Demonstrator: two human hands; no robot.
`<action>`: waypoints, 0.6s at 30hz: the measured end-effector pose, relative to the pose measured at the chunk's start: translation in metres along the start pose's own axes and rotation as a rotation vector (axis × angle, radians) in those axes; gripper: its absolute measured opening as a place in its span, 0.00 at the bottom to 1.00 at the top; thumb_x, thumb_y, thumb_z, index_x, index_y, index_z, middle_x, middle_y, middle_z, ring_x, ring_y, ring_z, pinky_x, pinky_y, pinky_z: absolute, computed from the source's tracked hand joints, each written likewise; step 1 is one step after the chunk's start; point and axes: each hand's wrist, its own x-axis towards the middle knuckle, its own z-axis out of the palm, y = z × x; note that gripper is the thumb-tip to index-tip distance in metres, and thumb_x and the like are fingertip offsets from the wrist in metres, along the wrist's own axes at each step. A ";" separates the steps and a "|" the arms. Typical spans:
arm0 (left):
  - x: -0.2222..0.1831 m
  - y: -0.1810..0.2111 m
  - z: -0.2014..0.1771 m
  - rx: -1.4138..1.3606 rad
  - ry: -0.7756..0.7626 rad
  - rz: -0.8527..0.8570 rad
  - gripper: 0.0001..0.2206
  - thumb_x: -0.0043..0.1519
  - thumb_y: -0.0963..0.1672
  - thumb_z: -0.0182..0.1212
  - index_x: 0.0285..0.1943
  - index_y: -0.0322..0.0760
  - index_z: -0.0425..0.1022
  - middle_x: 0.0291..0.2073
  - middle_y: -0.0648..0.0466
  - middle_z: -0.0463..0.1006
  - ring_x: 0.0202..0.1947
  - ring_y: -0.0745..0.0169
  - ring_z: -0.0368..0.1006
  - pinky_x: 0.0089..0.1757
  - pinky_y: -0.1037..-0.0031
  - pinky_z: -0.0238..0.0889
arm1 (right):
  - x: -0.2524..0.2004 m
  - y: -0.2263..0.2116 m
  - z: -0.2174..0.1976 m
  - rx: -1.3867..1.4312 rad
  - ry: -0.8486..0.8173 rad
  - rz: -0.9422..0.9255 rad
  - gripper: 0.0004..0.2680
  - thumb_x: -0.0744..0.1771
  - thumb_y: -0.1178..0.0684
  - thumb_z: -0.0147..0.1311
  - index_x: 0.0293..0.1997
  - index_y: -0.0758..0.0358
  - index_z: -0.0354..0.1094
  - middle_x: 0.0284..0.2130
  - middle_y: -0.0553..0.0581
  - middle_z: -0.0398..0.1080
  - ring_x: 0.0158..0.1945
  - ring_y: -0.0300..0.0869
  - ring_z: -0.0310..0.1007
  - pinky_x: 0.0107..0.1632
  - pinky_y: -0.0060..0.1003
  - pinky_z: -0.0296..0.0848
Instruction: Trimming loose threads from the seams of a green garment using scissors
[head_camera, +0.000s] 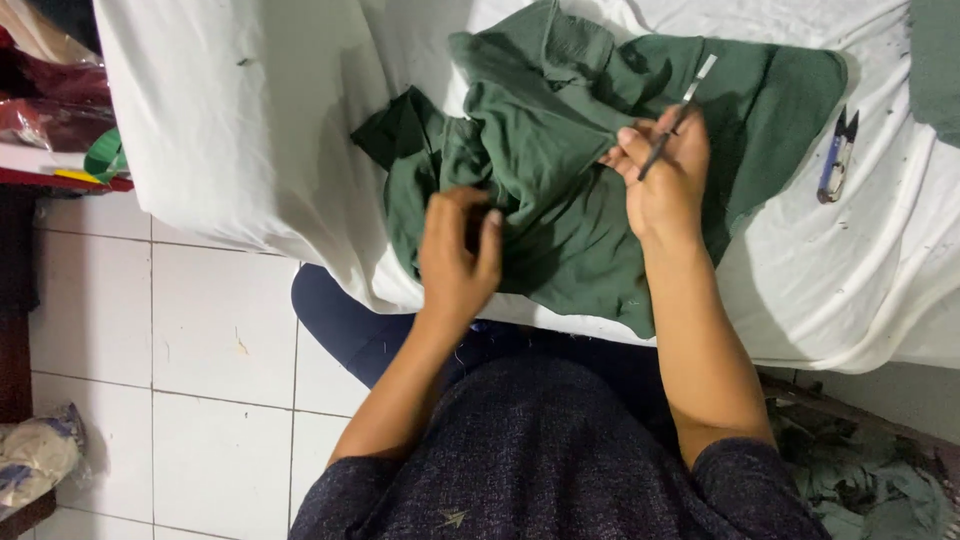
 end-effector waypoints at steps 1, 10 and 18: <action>0.005 -0.003 -0.004 0.070 0.032 -0.029 0.07 0.68 0.42 0.55 0.52 0.33 0.69 0.46 0.46 0.72 0.46 0.50 0.72 0.43 0.66 0.67 | -0.004 -0.001 -0.002 0.006 0.024 -0.020 0.12 0.67 0.67 0.54 0.41 0.53 0.54 0.32 0.57 0.66 0.30 0.45 0.71 0.40 0.43 0.78; 0.051 -0.045 -0.012 0.256 -0.225 -0.178 0.18 0.65 0.49 0.60 0.62 0.47 0.70 0.52 0.49 0.72 0.50 0.47 0.73 0.36 0.56 0.69 | -0.028 -0.010 -0.008 0.088 0.105 -0.082 0.11 0.66 0.66 0.54 0.40 0.51 0.55 0.30 0.51 0.61 0.30 0.39 0.65 0.44 0.39 0.75; 0.026 -0.063 -0.040 0.162 0.298 -0.358 0.03 0.64 0.43 0.56 0.45 0.41 0.70 0.30 0.54 0.77 0.27 0.58 0.71 0.34 0.66 0.62 | -0.047 -0.003 -0.055 0.235 0.350 -0.208 0.12 0.64 0.66 0.58 0.40 0.51 0.60 0.30 0.50 0.63 0.30 0.41 0.64 0.36 0.34 0.69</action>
